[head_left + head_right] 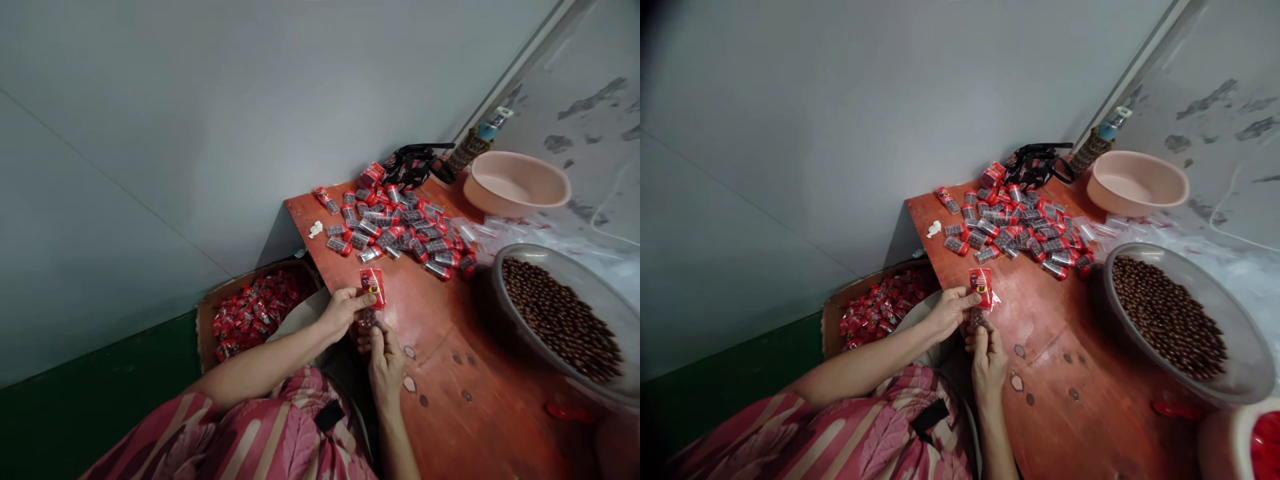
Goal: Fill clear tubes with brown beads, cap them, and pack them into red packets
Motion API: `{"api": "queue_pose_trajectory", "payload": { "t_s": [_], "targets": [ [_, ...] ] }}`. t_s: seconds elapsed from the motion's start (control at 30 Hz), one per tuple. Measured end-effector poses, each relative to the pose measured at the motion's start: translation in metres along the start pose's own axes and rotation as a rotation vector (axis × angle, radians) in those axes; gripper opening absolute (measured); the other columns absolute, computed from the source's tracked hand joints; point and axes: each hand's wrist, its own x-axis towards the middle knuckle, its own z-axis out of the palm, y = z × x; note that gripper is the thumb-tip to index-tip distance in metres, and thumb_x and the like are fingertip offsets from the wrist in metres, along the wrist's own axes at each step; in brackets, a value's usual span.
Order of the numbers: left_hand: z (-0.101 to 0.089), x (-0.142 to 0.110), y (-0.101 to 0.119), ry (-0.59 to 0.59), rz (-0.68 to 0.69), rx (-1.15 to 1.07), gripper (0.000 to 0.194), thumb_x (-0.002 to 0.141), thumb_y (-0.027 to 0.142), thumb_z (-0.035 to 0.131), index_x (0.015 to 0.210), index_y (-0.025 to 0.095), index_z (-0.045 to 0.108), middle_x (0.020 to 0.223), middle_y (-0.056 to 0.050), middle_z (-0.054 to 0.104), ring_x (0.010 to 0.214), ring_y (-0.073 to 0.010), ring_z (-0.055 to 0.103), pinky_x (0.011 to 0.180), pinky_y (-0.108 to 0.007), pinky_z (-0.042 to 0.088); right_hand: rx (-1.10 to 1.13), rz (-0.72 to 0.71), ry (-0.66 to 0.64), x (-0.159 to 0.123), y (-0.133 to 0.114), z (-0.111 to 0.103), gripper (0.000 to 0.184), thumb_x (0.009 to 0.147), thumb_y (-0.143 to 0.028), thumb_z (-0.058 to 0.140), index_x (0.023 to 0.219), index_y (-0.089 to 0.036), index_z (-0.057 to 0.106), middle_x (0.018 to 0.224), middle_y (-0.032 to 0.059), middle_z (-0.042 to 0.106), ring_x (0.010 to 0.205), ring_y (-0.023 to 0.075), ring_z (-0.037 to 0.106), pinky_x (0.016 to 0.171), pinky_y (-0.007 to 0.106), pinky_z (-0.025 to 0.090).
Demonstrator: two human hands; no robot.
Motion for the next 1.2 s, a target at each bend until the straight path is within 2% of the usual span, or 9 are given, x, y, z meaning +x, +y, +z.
{"api": "queue_pose_trajectory", "payload": {
  "t_s": [0.07,0.17,0.27,0.43,0.63,0.83,1.03,1.1,1.2],
  "targets": [
    [-0.002,0.0,-0.001,-0.005,-0.031,0.053,0.032,0.057,0.033,0.075,0.071,0.007,0.062,0.055,-0.001,0.058,0.042,-0.0067,0.049,0.042,-0.019,0.035,0.01,-0.013,-0.005,0.0,0.0,0.001,0.031,0.08,-0.044,0.051,0.093,-0.017,0.058,0.063,-0.0001,0.062,0.05,0.0124,0.055,0.049,0.024,0.045],
    [-0.006,0.001,-0.002,-0.034,-0.08,0.118,0.033,0.059,0.037,0.073,0.071,0.008,0.062,0.052,0.0,0.056,0.037,-0.007,0.046,0.036,-0.019,0.031,0.178,0.04,-0.099,0.001,0.003,0.002,0.027,0.081,-0.043,0.05,0.085,-0.017,0.057,0.067,0.0013,0.063,0.05,0.0112,0.054,0.048,0.023,0.045],
    [-0.008,0.003,0.0,-0.084,-0.121,0.174,0.032,0.06,0.038,0.072,0.071,0.008,0.062,0.053,-0.001,0.058,0.037,-0.0079,0.048,0.037,-0.02,0.033,0.293,0.078,-0.145,0.001,0.005,0.001,0.028,0.082,-0.043,0.047,0.081,-0.016,0.057,0.068,0.002,0.062,0.049,0.0104,0.053,0.045,0.022,0.043],
    [-0.004,0.002,0.003,-0.013,-0.075,0.197,0.032,0.055,0.033,0.076,0.067,0.007,0.063,0.058,-0.003,0.061,0.047,-0.0087,0.054,0.049,-0.021,0.041,0.103,-0.001,0.021,0.001,0.004,0.0,0.03,0.079,-0.042,0.053,0.092,-0.016,0.058,0.063,0.0004,0.061,0.051,0.012,0.054,0.049,0.023,0.045],
    [0.0,-0.004,0.004,-0.045,-0.115,0.198,0.033,0.057,0.037,0.073,0.062,0.008,0.059,0.05,-0.002,0.057,0.037,-0.0071,0.046,0.039,-0.02,0.033,0.36,0.059,-0.04,0.003,0.009,0.002,0.027,0.079,-0.039,0.055,0.095,-0.017,0.053,0.064,-0.0013,0.06,0.048,0.01,0.054,0.046,0.022,0.045],
    [0.002,-0.005,-0.002,0.033,-0.051,0.091,0.032,0.057,0.035,0.074,0.065,0.007,0.059,0.055,-0.002,0.057,0.044,-0.0074,0.05,0.044,-0.02,0.037,0.096,-0.096,0.089,-0.001,0.006,0.0,0.027,0.075,-0.035,0.061,0.094,-0.017,0.055,0.079,0.003,0.063,0.06,0.0122,0.059,0.054,0.024,0.049],
    [-0.007,-0.006,-0.003,-0.128,-0.147,0.135,0.035,0.06,0.037,0.072,0.069,0.005,0.062,0.051,-0.003,0.056,0.036,-0.0067,0.044,0.038,-0.021,0.032,0.457,0.075,-0.025,0.0,0.001,0.004,0.022,0.077,-0.036,0.058,0.088,-0.018,0.051,0.063,-0.0017,0.061,0.044,0.0081,0.052,0.043,0.02,0.043],
    [-0.007,-0.006,0.001,-0.098,-0.133,0.149,0.034,0.058,0.035,0.074,0.069,0.005,0.063,0.054,-0.004,0.058,0.039,-0.0076,0.047,0.04,-0.021,0.034,0.426,0.081,-0.025,0.0,0.001,0.004,0.024,0.076,-0.036,0.059,0.089,-0.017,0.052,0.064,-0.0009,0.062,0.046,0.009,0.053,0.045,0.021,0.044],
    [-0.004,-0.006,0.004,-0.048,-0.096,0.107,0.033,0.057,0.035,0.075,0.068,0.006,0.063,0.058,-0.005,0.06,0.045,-0.0087,0.051,0.045,-0.021,0.037,0.212,-0.011,0.043,-0.002,0.002,0.002,0.027,0.075,-0.037,0.059,0.093,-0.017,0.054,0.071,0.0007,0.063,0.053,0.0113,0.057,0.05,0.024,0.048]
  ]
}}
